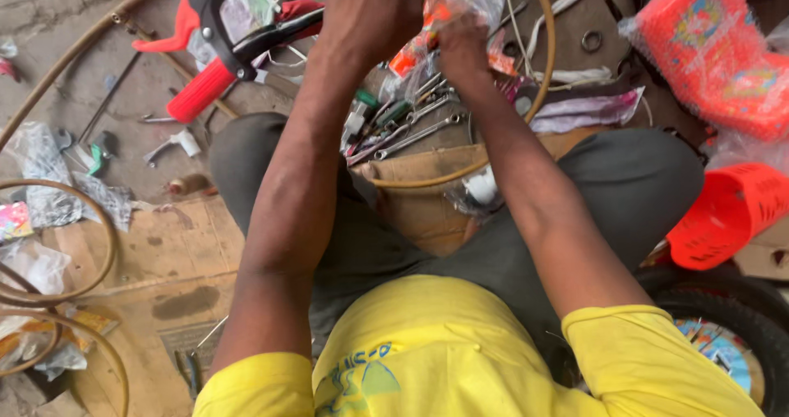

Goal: The person sits on the floor and assembles bicycle handlebar components. They unwrap brake levers, attach them to a handlebar, and then install red rubber grips onto the handlebar ends.

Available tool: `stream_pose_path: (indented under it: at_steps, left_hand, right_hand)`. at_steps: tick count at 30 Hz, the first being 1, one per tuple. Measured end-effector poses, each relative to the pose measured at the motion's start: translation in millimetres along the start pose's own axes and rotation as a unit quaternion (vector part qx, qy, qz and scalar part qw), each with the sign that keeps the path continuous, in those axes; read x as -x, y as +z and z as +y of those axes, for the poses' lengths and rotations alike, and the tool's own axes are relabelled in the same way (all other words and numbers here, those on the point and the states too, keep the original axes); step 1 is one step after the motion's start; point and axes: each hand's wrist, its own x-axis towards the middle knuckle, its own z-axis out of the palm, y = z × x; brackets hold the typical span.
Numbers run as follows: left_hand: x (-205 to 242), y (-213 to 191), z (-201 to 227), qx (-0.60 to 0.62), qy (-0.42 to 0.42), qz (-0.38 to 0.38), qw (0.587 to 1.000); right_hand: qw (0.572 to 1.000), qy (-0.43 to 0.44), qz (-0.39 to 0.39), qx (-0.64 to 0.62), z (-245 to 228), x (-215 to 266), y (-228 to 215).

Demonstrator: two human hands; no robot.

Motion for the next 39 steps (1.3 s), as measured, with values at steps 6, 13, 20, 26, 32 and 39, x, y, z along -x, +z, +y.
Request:
stream_pose_path:
  at_steps: [6, 13, 20, 26, 32, 39]
  left_hand:
    - [-9, 9, 8, -0.003, -0.02, -0.032, 0.999]
    - [-10, 14, 33, -0.014, -0.016, -0.021, 1.0]
    - [-9, -25, 54, -0.035, -0.086, -0.03, 0.995]
    - [27, -21, 96, -0.037, 0.021, 0.003, 0.999]
    - [81, 32, 149, -0.042, 0.026, -0.013, 0.999]
    - [100, 68, 155, 0.022, -0.031, -0.102, 0.994]
  right_hand:
    - [0.992, -0.088, 0.087, -0.012, -32, -20, -4]
    - [0.962, -0.182, 0.201, 0.037, -26, 6, -44]
    - [0.913, -0.162, -0.311, 0.206, -57, 154, -166]
    - [0.902, -0.281, -0.234, -0.23, -51, 281, -348]
    - [0.834, -0.112, 0.208, -0.499, -53, 292, -362]
    - [0.741, -0.159, 0.205, -0.62, -88, 190, -306]
